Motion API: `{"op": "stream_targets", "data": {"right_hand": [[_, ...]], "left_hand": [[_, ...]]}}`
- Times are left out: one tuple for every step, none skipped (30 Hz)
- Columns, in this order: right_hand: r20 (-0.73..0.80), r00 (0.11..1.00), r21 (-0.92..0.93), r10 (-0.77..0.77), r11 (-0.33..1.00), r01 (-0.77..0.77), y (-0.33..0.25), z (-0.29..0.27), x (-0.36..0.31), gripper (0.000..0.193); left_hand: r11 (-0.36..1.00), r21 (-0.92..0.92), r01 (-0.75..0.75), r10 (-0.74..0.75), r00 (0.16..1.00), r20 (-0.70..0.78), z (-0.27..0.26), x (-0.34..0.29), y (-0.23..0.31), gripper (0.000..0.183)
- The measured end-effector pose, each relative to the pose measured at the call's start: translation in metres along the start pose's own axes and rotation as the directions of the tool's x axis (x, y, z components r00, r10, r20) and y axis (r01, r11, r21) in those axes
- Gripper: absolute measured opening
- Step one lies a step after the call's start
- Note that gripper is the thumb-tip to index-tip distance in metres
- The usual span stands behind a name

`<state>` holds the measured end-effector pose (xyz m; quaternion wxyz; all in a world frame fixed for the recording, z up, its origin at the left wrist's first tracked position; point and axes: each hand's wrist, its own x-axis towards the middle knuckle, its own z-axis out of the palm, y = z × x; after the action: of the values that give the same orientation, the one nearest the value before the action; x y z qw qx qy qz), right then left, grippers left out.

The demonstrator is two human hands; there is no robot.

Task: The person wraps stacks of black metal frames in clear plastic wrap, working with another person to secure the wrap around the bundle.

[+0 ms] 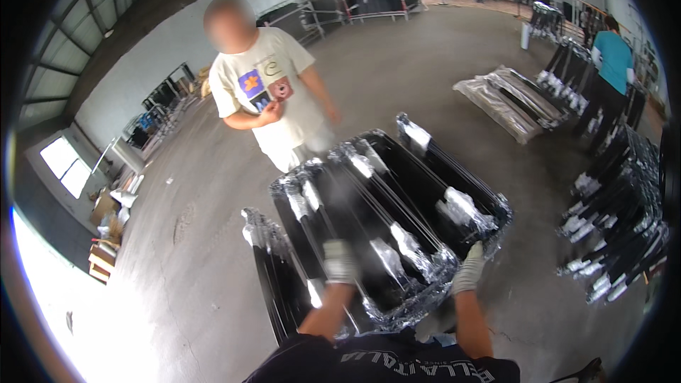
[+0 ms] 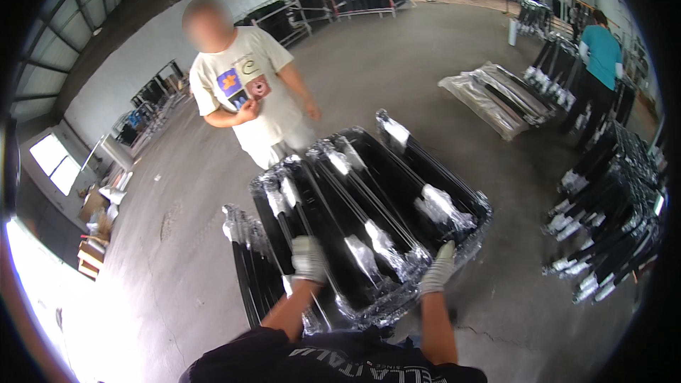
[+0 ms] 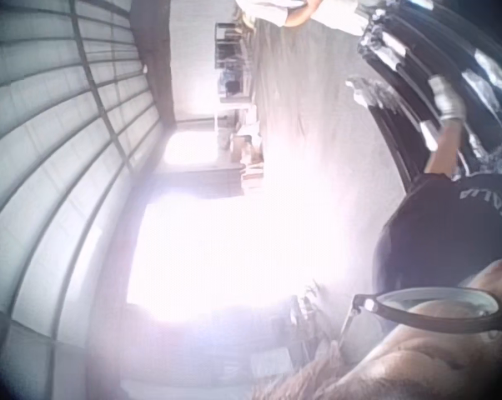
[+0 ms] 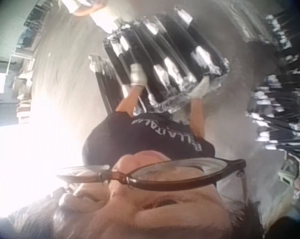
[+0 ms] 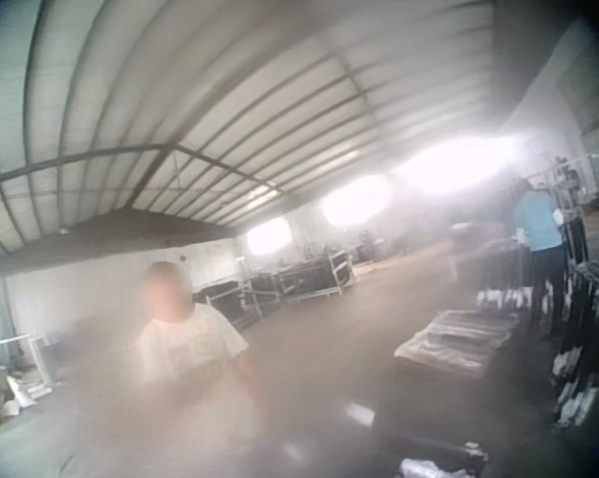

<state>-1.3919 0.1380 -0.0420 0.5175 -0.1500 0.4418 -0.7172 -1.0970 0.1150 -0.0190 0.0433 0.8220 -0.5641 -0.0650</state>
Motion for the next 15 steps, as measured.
{"op": "stream_targets", "data": {"right_hand": [[0.054, 0.981, 0.001, 0.188, 0.982, -0.189, 0.009, 0.028, -0.026, 0.051], [0.12, 0.925, -0.006, 0.361, 0.932, -0.363, 0.021, 0.058, -0.055, 0.048], [0.205, 0.84, -0.04, 0.503, 0.862, -0.506, 0.021, 0.076, -0.07, 0.047], [0.313, 0.734, -0.001, 0.603, 0.773, -0.634, 0.028, 0.061, -0.075, 0.043], [0.512, 0.5, 0.263, 0.698, 0.427, -0.865, 0.043, 0.019, -0.059, 0.04], [0.626, 0.289, 0.423, 0.724, -0.004, -0.906, 0.048, -0.012, -0.049, 0.038], [0.631, 0.21, 0.489, 0.747, -0.172, -0.855, 0.052, -0.033, -0.044, 0.037], [0.367, 0.473, 0.254, 0.801, 0.403, -0.879, 0.059, -0.048, -0.036, 0.043], [0.197, 0.746, -0.175, 0.637, 0.771, -0.612, 0.063, -0.054, -0.032, 0.049], [0.223, 0.76, -0.163, 0.611, 0.792, -0.589, 0.067, -0.061, -0.033, 0.052], [0.26, 0.771, -0.157, 0.581, 0.813, -0.56, 0.068, -0.06, -0.032, 0.056], [0.305, 0.778, -0.148, 0.549, 0.834, -0.531, 0.069, -0.054, -0.032, 0.059], [0.327, 0.772, -0.145, 0.546, 0.836, -0.53, 0.066, -0.04, -0.037, 0.059], [0.327, 0.782, -0.138, 0.531, 0.845, -0.516, 0.055, -0.032, -0.042, 0.06], [0.315, 0.792, -0.131, 0.523, 0.85, -0.51, 0.048, -0.03, -0.047, 0.061]], "left_hand": [[0.995, 0.013, -0.095, 0.095, 0.995, -0.014, 0.015, -0.007, 0.017, 0.017], [0.957, -0.029, -0.288, 0.289, 0.956, 0.045, 0.029, -0.018, 0.025, 0.018], [0.884, -0.055, -0.464, 0.467, 0.88, 0.086, 0.039, -0.03, 0.031, 0.019], [0.797, -0.003, -0.604, 0.598, 0.789, 0.142, 0.043, -0.042, 0.029, 0.022], [0.657, 0.212, -0.723, 0.679, 0.69, 0.25, 0.048, -0.051, 0.02, 0.025], [0.371, 0.526, -0.765, 0.715, 0.597, 0.364, 0.05, -0.053, 0.006, 0.029], [0.096, 0.706, -0.702, 0.696, 0.554, 0.456, 0.048, -0.053, -0.012, 0.033], [-0.053, 0.75, -0.659, 0.648, 0.549, 0.528, 0.049, -0.052, -0.027, 0.037], [-0.13, 0.759, -0.638, 0.61, 0.551, 0.569, 0.048, -0.048, -0.04, 0.042], [-0.165, 0.756, -0.634, 0.583, 0.556, 0.593, 0.054, -0.048, -0.05, 0.046], [-0.165, 0.757, -0.632, 0.579, 0.559, 0.593, 0.063, -0.048, -0.06, 0.051], [-0.136, 0.768, -0.626, 0.598, 0.566, 0.568, 0.079, -0.053, -0.067, 0.051], [-0.107, 0.782, -0.615, 0.611, 0.579, 0.539, 0.093, -0.056, -0.075, 0.051], [-0.158, 0.796, -0.584, 0.654, 0.541, 0.528, 0.092, -0.056, -0.071, 0.05], [-0.196, 0.798, -0.571, 0.673, 0.513, 0.532, 0.087, -0.057, -0.063, 0.05]]}}
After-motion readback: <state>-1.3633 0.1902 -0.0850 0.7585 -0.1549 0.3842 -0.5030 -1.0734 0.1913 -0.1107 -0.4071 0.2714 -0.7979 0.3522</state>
